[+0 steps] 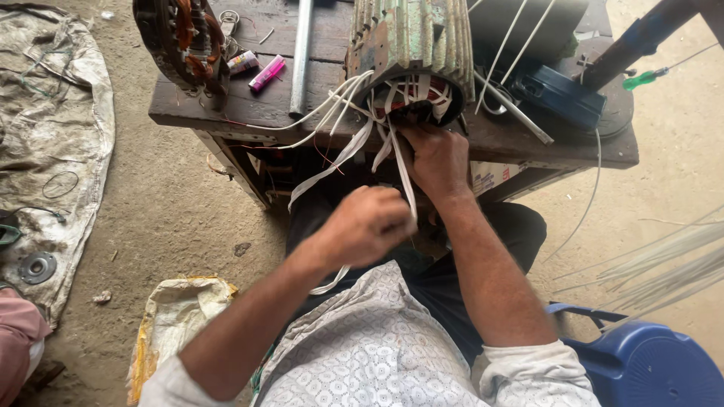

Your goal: The person is repairing an electric motor by hand, inserting white insulating tape into the stator slots and using a metal tool to press the tape into place. The person repeatedly adjusts the tape and uses a hammer to secure it.

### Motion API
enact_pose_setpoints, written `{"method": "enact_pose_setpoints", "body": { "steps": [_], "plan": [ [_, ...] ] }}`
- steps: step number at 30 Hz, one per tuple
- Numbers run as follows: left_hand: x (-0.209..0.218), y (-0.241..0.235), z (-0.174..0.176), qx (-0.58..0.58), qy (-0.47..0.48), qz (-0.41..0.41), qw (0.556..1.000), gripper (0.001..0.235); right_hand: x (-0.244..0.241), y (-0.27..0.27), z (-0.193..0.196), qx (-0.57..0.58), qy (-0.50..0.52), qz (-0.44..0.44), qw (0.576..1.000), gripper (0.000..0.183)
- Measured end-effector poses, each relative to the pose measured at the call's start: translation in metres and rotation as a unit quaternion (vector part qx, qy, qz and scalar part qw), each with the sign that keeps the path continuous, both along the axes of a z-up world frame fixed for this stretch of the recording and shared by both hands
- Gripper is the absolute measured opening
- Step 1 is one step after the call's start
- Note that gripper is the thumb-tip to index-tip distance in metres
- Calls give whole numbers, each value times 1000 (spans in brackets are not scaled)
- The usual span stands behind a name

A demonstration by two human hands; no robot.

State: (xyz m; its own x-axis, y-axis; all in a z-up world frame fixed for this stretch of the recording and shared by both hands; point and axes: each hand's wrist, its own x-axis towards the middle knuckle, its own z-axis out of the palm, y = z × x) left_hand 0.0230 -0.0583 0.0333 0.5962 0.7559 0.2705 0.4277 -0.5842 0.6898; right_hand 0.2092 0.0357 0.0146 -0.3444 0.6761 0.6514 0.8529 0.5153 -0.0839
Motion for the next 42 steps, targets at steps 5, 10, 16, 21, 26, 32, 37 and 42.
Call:
{"method": "enact_pose_setpoints", "body": {
  "steps": [5,10,16,21,26,32,37,42],
  "plan": [
    [25,-57,42,212,-111,-82,967,32,3,5,-7,-2,13,15,1000,11],
    [47,-103,34,-21,-193,-270,943,9,-2,0,2,0,12,19,1000,11],
    [-7,-94,-55,-404,-387,-194,806,31,-5,-9,4,-81,120,22,989,16],
    [-43,-84,-95,-453,-482,-119,741,37,-25,-34,-25,-174,219,82,957,28],
    [-34,-36,-78,-281,-343,131,887,40,-33,-66,-37,-237,280,61,928,18],
    [2,39,-32,-240,-338,163,895,18,-20,-97,-11,-224,36,108,968,10],
    [8,15,-4,-6,-160,228,961,15,12,-63,41,-113,54,64,990,12],
    [9,-4,19,350,-129,97,923,14,0,-15,40,30,-11,49,998,25]
  ]
}}
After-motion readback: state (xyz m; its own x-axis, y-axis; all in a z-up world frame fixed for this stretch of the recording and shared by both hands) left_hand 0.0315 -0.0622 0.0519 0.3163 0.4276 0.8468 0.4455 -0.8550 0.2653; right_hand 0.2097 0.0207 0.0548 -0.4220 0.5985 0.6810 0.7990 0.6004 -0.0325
